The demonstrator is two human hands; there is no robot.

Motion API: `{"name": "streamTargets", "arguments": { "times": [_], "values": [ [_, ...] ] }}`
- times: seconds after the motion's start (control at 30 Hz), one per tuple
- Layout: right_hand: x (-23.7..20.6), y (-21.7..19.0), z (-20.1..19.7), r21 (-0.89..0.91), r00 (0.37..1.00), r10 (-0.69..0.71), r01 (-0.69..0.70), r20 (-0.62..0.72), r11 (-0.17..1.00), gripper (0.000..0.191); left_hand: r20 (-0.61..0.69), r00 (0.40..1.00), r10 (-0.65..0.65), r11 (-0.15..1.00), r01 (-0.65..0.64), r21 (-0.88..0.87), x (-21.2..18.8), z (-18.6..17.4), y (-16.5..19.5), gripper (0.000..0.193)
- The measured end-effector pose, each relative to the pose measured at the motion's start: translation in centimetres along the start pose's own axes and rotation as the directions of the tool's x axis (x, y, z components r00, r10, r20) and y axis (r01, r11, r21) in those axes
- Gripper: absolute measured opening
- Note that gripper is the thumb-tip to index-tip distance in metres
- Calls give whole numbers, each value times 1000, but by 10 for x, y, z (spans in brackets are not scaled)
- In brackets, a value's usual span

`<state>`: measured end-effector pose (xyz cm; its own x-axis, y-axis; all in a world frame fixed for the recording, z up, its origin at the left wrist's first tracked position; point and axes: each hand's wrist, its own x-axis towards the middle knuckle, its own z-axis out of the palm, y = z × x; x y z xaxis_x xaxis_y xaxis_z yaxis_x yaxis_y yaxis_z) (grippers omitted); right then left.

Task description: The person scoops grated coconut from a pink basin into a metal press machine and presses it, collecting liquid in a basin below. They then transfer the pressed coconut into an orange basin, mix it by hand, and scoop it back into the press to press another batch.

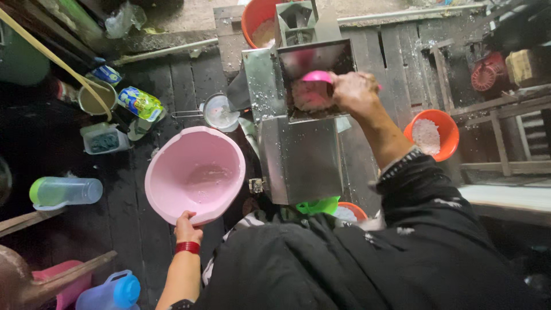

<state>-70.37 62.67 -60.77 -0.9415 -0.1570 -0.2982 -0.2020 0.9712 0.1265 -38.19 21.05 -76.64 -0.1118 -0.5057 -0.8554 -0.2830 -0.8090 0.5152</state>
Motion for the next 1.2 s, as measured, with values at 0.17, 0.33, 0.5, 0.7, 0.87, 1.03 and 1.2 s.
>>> {"name": "streamTargets", "arguments": {
  "times": [0.17,0.33,0.5,0.7,0.87,1.03,1.2],
  "values": [
    [19,-16,43,-27,988,-129,127,-86,991,28,29,999,-24,999,25,-47,2,6,0,25],
    [12,18,44,106,998,44,-38,-53,994,31,8,999,36,999,-36,-13,1,-2,5,30],
    [15,26,5,149,939,330,-341,95,928,34,-15,999,-33,998,33,-53,0,-11,9,33],
    [4,-18,14,113,967,131,-158,218,981,39,-14,999,-49,990,47,-130,5,-6,16,30],
    [-19,27,-20,71,988,132,-138,75,988,32,103,994,-28,993,40,-113,8,6,22,27],
    [-28,6,7,37,998,13,-15,67,999,29,175,984,-36,998,45,-45,6,29,14,21],
    [9,-30,56,26,999,2,-4,50,1000,28,141,990,-25,1000,25,6,1,37,4,17]
  ]
}}
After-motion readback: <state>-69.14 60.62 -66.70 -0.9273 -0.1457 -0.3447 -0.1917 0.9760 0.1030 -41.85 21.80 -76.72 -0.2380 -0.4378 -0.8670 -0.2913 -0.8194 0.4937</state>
